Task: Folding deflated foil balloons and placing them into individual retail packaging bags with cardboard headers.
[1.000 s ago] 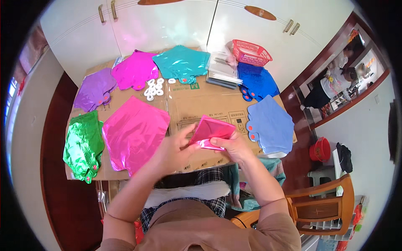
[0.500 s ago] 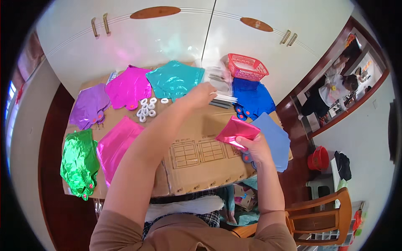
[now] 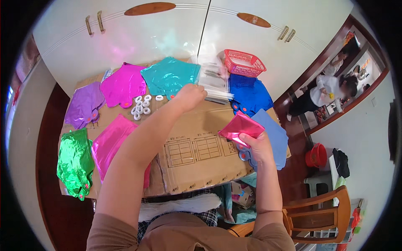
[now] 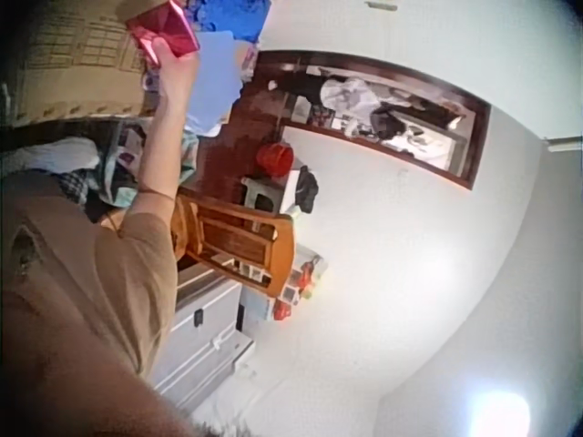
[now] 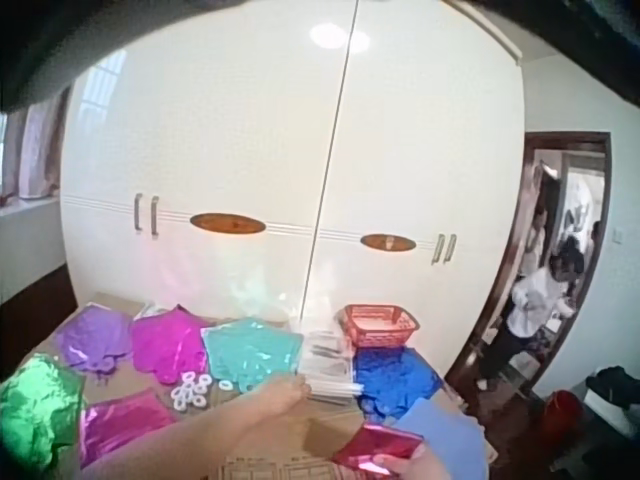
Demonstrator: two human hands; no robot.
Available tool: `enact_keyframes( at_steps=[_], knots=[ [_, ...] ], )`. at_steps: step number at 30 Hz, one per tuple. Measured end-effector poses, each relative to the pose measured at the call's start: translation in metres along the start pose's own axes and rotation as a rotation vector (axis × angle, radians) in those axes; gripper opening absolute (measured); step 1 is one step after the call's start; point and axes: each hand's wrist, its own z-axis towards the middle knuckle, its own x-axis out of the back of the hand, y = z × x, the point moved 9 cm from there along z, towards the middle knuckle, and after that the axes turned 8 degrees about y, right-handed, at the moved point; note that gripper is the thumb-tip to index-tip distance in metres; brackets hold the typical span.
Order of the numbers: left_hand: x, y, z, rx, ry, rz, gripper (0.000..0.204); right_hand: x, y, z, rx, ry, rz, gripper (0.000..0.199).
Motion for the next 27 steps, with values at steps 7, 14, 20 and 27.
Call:
enact_keyframes(
  at_steps=[7,14,20,27],
  knots=[
    [0.000,0.004,-0.007,-0.020,0.079,0.051,0.010,0.007,-0.009,-0.008,0.045,0.048,-0.006,0.022],
    [0.005,0.010,-0.016,-0.021,0.130,0.118,0.010,0.011,-0.012,-0.002,0.076,0.041,0.005,0.024],
    [-0.011,0.005,-0.019,-0.007,0.007,0.145,0.009,0.011,-0.011,0.007,0.097,0.065,-0.004,0.028],
    [-0.007,-0.001,-0.028,0.141,0.011,0.098,0.011,0.017,-0.001,0.022,0.045,0.057,-0.041,0.020]
  ],
)
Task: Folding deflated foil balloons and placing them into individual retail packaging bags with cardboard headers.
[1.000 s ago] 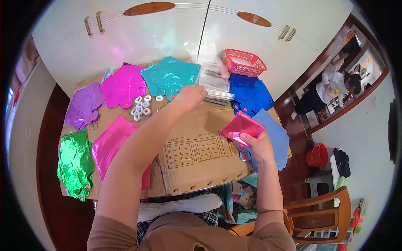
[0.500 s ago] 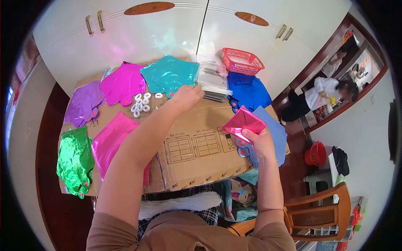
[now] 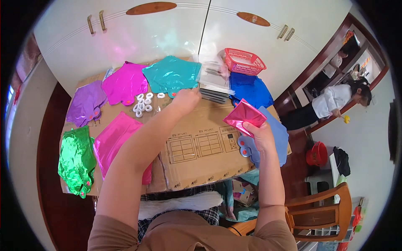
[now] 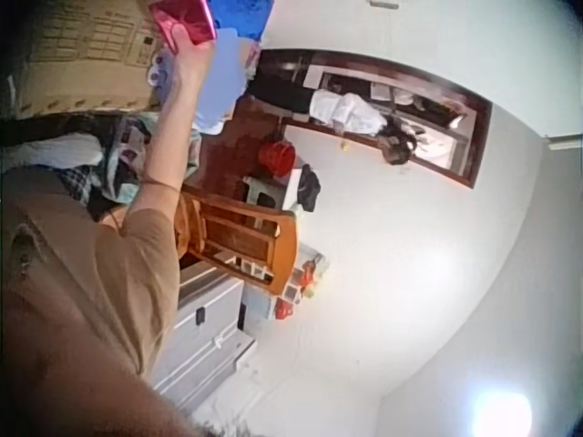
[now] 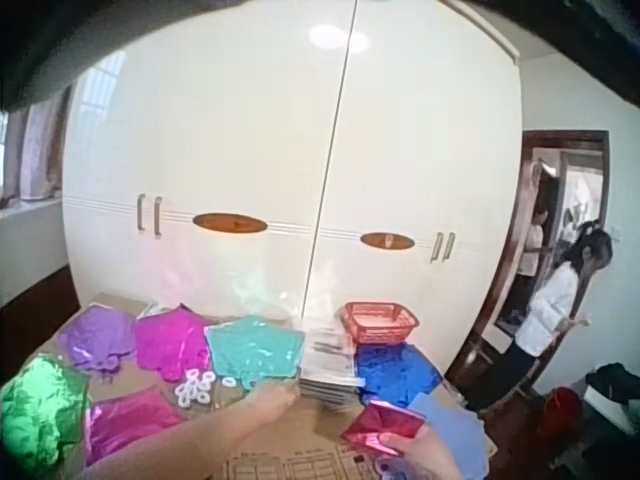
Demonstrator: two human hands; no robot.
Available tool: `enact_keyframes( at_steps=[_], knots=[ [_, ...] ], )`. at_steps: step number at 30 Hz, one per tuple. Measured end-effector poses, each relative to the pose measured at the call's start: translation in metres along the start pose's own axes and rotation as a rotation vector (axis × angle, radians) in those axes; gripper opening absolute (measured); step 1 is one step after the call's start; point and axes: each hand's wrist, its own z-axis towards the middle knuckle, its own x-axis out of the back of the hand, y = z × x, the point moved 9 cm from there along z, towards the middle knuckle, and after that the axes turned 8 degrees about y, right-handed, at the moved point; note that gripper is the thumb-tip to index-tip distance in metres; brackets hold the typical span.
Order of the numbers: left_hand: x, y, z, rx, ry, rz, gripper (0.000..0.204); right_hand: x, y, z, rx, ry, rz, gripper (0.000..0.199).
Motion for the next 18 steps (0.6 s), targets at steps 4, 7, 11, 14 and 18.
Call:
enact_keyframes(
  at_steps=[4,7,11,14,18],
  knots=[
    [0.005,-0.007,-0.001,0.141,0.010,-0.082,0.015,-0.002,0.004,0.002,-0.005,-0.003,-0.003,0.024],
    [-0.003,-0.005,-0.003,-0.009,0.050,-0.074,0.016,-0.005,0.004,-0.001,0.002,0.015,-0.006,0.024],
    [-0.004,0.000,-0.008,-0.053,0.017,-0.020,0.019,-0.003,0.004,-0.003,-0.008,0.007,0.004,0.024],
    [0.020,0.018,-0.006,0.020,-0.079,0.042,0.022,0.004,0.003,-0.008,-0.015,0.019,0.015,0.025],
    [0.051,0.029,-0.019,-0.067,0.070,0.042,0.027,0.005,0.005,-0.013,-0.023,0.013,0.018,0.024]
  ],
)
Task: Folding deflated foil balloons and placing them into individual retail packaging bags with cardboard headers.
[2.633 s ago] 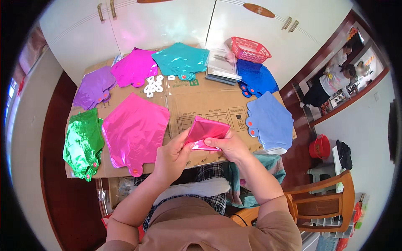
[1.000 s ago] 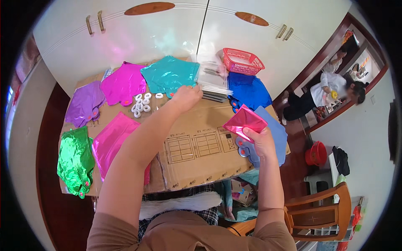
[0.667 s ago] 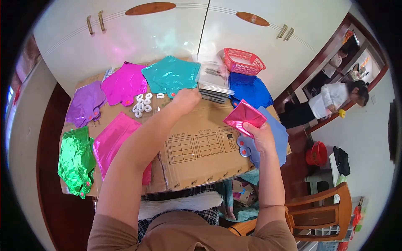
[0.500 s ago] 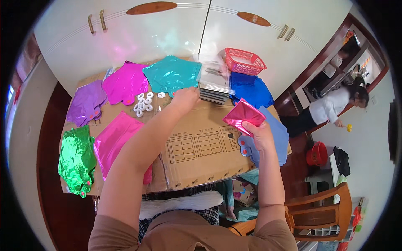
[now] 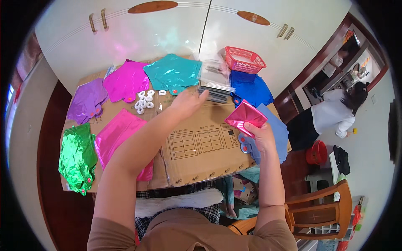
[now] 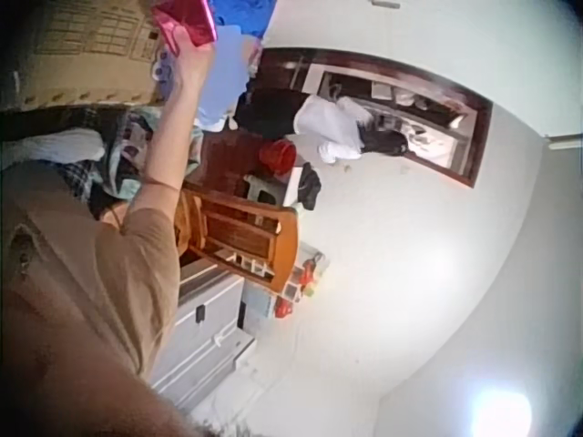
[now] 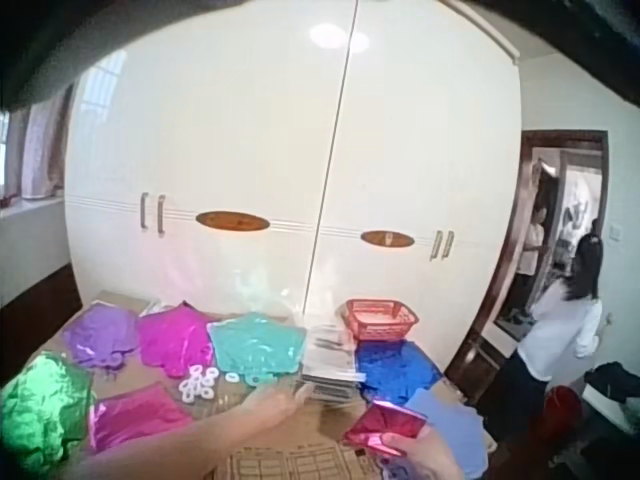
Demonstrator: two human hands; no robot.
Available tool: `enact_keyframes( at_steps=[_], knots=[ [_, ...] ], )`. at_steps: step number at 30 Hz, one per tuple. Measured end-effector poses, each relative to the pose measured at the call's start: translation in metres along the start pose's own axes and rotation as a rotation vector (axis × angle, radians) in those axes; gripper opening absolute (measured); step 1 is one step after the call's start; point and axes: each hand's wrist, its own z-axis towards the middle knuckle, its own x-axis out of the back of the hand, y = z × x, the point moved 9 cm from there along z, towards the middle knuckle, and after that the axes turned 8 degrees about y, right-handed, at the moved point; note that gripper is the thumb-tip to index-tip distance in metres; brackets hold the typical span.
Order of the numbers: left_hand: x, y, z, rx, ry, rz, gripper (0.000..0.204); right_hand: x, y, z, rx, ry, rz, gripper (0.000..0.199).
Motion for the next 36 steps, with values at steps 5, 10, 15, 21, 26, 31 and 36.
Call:
enact_keyframes(
  at_steps=[5,10,15,21,26,31,36],
  knots=[
    [0.027,0.016,-0.033,-0.141,0.040,-0.053,0.025,0.007,-0.008,-0.009,0.017,0.033,-0.017,0.024],
    [0.093,0.068,-0.087,-0.084,-0.059,-0.216,0.032,-0.006,-0.016,-0.023,-0.014,-0.023,0.024,0.025],
    [0.142,0.107,-0.153,0.058,0.014,-0.447,0.034,-0.067,0.016,-0.043,-0.121,-0.220,-0.167,0.029],
    [0.148,0.124,-0.243,0.720,0.251,-0.788,0.038,-0.123,0.053,-0.100,-0.230,-0.468,-0.379,0.033],
    [0.049,0.172,-0.303,1.217,0.116,-1.643,0.042,-0.114,0.061,-0.126,-0.164,-0.401,-0.288,0.021],
    [0.034,0.184,-0.246,1.097,0.057,-2.055,0.031,-0.110,0.064,-0.145,-0.124,-0.379,-0.511,0.021],
    [0.047,0.186,-0.246,1.349,0.210,-2.171,0.022,-0.108,0.072,-0.156,0.047,-0.376,-0.814,0.025]
  ],
)
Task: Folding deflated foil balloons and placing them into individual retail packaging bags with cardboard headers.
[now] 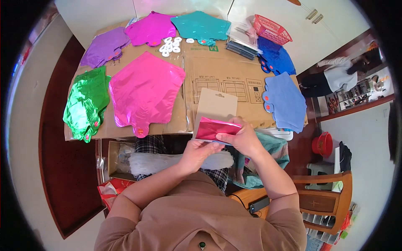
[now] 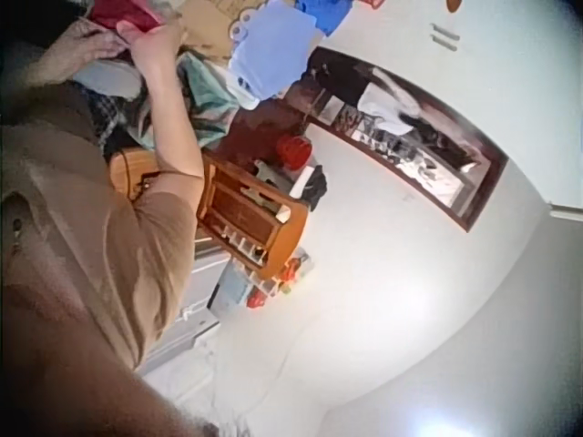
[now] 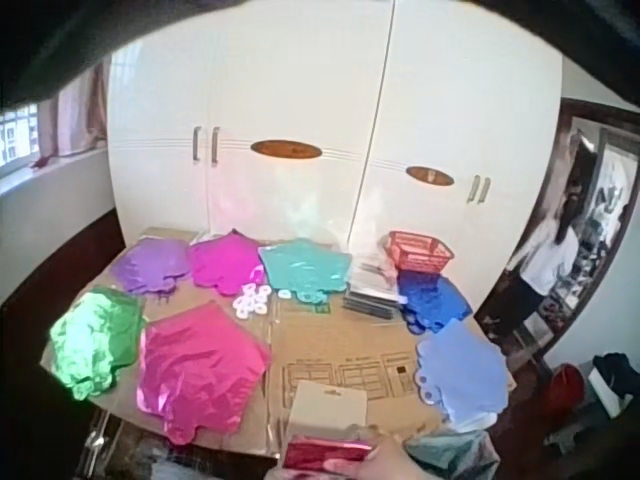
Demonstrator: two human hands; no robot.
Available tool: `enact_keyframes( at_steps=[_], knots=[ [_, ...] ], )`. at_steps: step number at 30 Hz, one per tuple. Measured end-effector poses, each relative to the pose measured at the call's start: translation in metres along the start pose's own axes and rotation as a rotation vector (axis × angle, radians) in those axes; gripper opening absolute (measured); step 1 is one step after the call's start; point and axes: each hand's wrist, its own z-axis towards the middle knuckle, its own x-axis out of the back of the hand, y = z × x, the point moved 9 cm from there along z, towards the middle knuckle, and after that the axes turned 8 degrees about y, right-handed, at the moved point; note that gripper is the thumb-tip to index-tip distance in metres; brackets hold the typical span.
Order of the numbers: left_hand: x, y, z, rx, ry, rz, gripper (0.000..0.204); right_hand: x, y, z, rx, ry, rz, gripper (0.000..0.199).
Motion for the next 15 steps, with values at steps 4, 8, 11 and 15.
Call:
enact_keyframes(
  at_steps=[4,8,11,15],
  knots=[
    [0.013,-0.010,0.000,0.066,0.102,-0.083,0.015,-0.005,-0.005,0.003,-0.025,-0.054,0.126,0.034],
    [0.015,-0.010,0.004,0.092,0.231,-0.097,0.011,-0.010,0.007,0.012,-0.024,-0.155,0.180,0.044],
    [0.020,-0.010,0.003,0.091,0.333,-0.081,0.011,0.025,-0.013,0.016,-0.038,-0.006,0.099,0.054],
    [0.022,-0.012,0.004,0.122,0.338,0.000,0.014,0.039,-0.109,-0.013,1.012,0.231,-0.590,0.063]
  ],
)
